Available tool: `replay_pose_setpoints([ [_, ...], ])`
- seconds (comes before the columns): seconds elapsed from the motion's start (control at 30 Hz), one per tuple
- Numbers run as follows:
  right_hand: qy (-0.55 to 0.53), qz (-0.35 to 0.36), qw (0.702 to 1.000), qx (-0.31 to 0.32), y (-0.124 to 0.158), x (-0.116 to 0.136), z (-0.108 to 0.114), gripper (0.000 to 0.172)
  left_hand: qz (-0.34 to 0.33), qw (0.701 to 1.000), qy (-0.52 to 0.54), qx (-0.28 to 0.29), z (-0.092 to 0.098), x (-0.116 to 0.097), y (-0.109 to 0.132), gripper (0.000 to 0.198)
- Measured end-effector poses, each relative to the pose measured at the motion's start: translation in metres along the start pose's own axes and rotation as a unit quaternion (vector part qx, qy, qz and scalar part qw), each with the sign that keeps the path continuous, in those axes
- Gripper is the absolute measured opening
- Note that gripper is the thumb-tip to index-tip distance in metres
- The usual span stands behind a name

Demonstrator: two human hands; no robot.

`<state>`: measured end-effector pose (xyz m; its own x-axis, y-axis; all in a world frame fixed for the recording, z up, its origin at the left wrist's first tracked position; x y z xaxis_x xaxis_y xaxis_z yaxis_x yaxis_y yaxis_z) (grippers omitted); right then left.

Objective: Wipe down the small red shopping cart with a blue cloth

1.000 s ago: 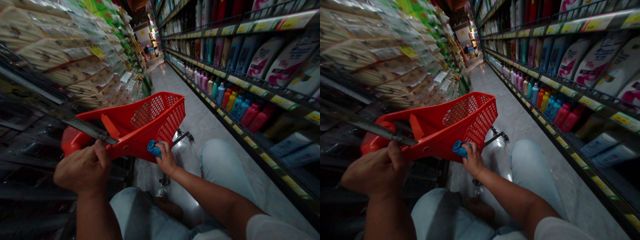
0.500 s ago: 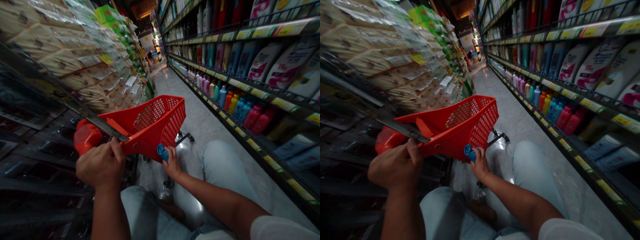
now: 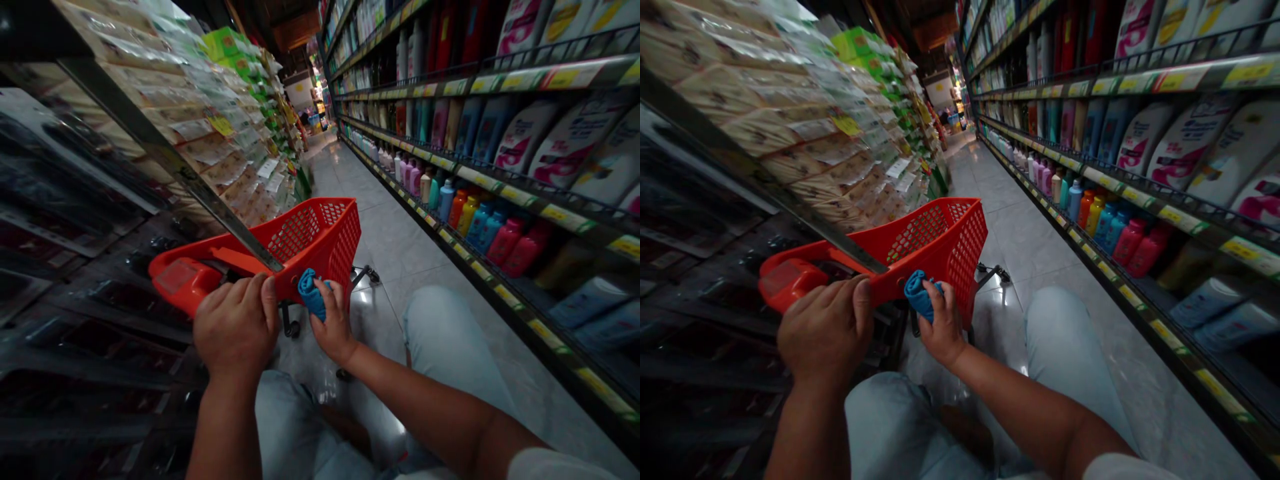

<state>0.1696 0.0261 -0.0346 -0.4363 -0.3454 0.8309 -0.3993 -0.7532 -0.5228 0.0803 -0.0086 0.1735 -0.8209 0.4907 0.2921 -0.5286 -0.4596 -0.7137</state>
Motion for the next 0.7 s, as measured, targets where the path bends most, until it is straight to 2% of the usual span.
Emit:
replay_pose_setpoints([
  [0.1,0.012,-0.122,0.992,0.006,0.026,-0.062,-0.009,0.07,0.055,0.99,0.13,-0.031,0.006,0.026,0.013,0.032],
  [0.17,0.013,-0.186,0.982,0.003,0.036,-0.081,-0.015,0.071,0.127,0.974,0.176,-0.064,0.006,0.048,0.025,0.036],
  [0.23,0.015,-0.175,0.984,-0.007,0.028,-0.061,-0.014,0.072,0.168,0.96,0.196,-0.107,0.006,0.06,0.034,0.038],
  [0.3,0.01,-0.1,0.995,-0.016,0.007,-0.017,-0.008,0.075,0.179,0.953,0.205,-0.134,0.006,0.061,0.037,0.039],
  [0.37,0.003,-0.021,1.0,-0.011,-0.011,0.021,-0.002,0.077,0.186,0.955,0.198,-0.12,0.003,0.058,0.036,0.039],
  [0.43,0.002,0.022,1.0,-0.008,-0.014,0.031,0.0,0.075,0.193,0.958,0.189,-0.095,0.0,0.053,0.033,0.039],
  [0.47,0.005,0.022,1.0,-0.01,-0.009,0.021,0.0,0.073,0.196,0.959,0.186,-0.09,0.0,0.051,0.032,0.039],
  [0.53,0.016,-0.025,0.999,-0.026,0.011,-0.021,-0.004,0.069,0.197,0.959,0.183,-0.092,0.002,0.047,0.031,0.041],
  [0.63,0.036,-0.172,0.983,-0.06,0.049,-0.105,-0.009,0.065,0.192,0.959,0.184,-0.093,0.003,0.037,0.028,0.043],
  [0.7,0.041,-0.22,0.972,-0.071,0.06,-0.13,-0.01,0.063,0.185,0.961,0.188,-0.082,0.003,0.027,0.024,0.044],
])
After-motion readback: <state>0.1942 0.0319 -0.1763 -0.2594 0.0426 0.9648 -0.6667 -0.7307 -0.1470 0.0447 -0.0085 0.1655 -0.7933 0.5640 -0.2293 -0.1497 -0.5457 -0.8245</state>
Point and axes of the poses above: each hand's wrist, its own y-axis away from the middle knuckle, its own z-axis out of the back of the hand, x = y × z, the point moved 9 cm from there along -y, towards the middle knuckle, and after that the axes turned 7 degrees about y, right-handed, at the moved point
